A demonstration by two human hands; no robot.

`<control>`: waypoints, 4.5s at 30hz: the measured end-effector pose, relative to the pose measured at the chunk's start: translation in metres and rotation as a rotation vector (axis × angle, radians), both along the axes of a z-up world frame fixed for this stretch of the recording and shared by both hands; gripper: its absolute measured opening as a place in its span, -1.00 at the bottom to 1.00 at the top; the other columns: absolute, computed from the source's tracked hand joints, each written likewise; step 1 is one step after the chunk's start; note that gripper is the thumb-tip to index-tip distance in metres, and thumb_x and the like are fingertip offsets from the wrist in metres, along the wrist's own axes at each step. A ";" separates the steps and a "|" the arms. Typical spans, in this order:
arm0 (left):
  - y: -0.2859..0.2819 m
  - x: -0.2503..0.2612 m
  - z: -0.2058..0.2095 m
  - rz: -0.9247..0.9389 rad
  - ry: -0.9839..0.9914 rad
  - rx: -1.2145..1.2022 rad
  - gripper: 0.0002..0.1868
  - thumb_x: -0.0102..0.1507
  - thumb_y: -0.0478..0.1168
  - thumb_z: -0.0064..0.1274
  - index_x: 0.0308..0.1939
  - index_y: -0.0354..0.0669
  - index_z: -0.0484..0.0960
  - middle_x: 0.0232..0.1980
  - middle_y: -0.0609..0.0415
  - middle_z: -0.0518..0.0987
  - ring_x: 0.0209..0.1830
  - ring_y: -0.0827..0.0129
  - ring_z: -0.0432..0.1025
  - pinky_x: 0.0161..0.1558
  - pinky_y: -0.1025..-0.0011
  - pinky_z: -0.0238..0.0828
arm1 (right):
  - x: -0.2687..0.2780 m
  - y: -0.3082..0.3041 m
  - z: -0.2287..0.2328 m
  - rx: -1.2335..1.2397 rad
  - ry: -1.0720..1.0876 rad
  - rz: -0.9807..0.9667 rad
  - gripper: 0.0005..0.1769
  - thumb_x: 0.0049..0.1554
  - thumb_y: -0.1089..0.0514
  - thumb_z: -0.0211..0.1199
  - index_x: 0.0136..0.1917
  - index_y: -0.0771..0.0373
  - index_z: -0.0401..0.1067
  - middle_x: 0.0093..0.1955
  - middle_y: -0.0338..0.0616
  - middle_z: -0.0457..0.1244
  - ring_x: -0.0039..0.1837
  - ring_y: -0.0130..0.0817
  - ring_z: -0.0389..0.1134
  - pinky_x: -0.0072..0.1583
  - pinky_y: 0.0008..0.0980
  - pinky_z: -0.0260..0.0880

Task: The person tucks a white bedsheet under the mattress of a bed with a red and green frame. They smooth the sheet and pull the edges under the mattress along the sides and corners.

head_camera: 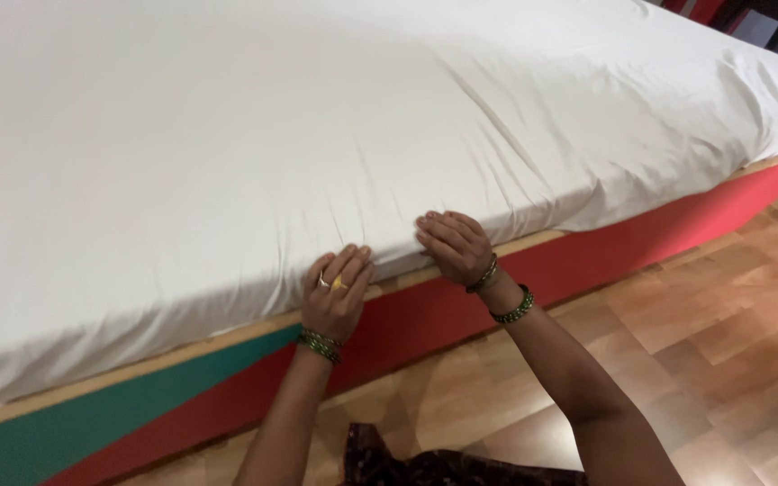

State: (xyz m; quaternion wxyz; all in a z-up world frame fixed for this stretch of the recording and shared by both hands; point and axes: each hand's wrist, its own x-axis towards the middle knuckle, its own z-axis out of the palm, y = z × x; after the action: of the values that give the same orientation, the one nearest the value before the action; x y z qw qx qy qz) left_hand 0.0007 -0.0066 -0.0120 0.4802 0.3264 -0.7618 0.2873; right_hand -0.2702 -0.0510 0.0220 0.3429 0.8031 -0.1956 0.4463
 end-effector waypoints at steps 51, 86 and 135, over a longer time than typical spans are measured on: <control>0.005 0.013 0.005 0.119 0.261 0.027 -0.78 0.38 -0.29 0.01 0.00 -0.01 0.75 0.12 0.22 0.67 0.31 0.36 0.44 0.46 0.16 0.11 | 0.110 0.016 0.001 0.027 -0.159 0.044 -0.87 0.22 0.20 0.30 0.06 0.15 0.56 0.09 -0.22 0.32 0.19 -0.25 0.36 0.31 -0.15 0.39; 0.024 0.071 0.004 0.221 0.410 0.139 -0.65 0.35 -0.26 -0.03 0.20 -0.08 0.65 0.29 0.16 0.58 0.46 0.27 0.28 0.50 0.16 -0.16 | 0.158 0.011 -0.001 -0.025 -0.044 0.107 -0.82 0.16 0.30 0.40 -0.04 0.19 0.41 -0.01 -0.16 0.27 0.10 -0.19 0.31 0.21 -0.17 0.43; 0.015 0.061 0.014 0.037 0.230 0.028 -0.93 0.33 -0.30 0.16 -0.19 0.01 0.71 -0.04 0.24 0.68 0.20 0.39 0.49 0.40 0.15 0.19 | 0.130 0.020 0.021 0.090 0.019 0.124 -0.87 0.16 0.23 0.36 -0.02 0.18 0.44 -0.02 -0.21 0.32 0.09 -0.25 0.36 0.17 -0.20 0.43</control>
State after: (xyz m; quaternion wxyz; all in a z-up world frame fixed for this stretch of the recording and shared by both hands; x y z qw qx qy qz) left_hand 0.0612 0.0085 0.0015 0.5542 0.3781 -0.6995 0.2462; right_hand -0.1407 -0.0306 0.0432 0.2799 0.8325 -0.1623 0.4498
